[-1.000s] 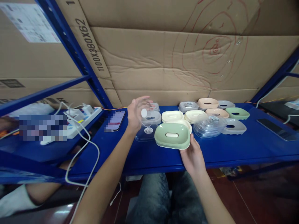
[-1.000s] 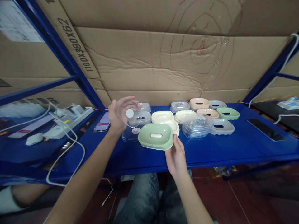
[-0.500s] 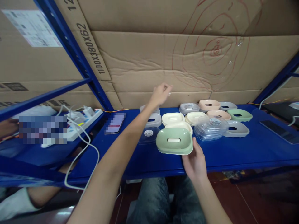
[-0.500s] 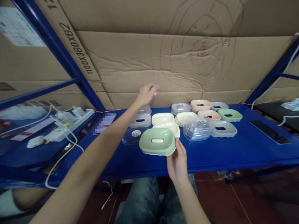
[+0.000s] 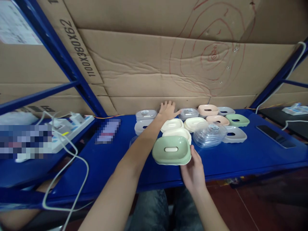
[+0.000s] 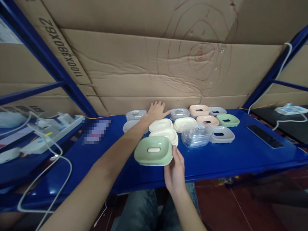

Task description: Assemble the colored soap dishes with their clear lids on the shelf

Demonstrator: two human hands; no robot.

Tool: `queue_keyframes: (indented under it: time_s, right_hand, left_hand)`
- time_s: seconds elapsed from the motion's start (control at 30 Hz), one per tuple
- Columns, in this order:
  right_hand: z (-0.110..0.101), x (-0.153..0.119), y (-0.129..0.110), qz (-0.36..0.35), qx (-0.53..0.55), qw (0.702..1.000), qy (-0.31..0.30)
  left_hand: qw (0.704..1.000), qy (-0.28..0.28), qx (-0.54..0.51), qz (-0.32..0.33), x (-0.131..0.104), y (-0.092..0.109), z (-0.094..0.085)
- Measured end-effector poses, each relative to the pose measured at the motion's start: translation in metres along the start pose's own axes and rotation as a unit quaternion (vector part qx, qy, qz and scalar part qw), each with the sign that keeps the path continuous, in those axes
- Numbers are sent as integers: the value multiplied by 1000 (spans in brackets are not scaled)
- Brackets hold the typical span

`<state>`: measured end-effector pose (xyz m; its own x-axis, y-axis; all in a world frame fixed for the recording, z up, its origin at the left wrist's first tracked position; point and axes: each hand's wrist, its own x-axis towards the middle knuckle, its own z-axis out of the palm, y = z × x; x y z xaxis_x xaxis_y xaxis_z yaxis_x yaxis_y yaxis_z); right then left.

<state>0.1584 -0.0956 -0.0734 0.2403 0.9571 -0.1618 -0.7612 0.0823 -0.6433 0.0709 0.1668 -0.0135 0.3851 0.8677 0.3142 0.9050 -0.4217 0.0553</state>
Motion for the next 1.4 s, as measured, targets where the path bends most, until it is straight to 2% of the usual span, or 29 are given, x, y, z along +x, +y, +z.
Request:
queue_keyframes:
  time_s: [0.23, 0.53, 1.0, 1.2, 1.3, 1.4]
  right_hand:
    - [1, -1, 0, -18, -8, 1000, -6]
    - [3, -1, 1, -24, 10, 999, 26]
    - [3, 0, 1, -21, 35, 999, 25]
    - [2, 0, 1, -14, 36, 999, 35]
    - [2, 0, 2, -15, 36, 999, 33]
    - [2, 1, 2, -15, 35, 999, 33]
  left_hand:
    - [1000, 10, 14, 9, 2, 9, 12]
    - [999, 12, 30, 9, 1, 14, 15]
    - [994, 31, 78, 64, -6, 6, 6]
    - [993, 51, 90, 63, -8, 8, 3]
    - [993, 56, 89, 55, -10, 10, -4]
    - [993, 71, 80, 46, -8, 18, -22]
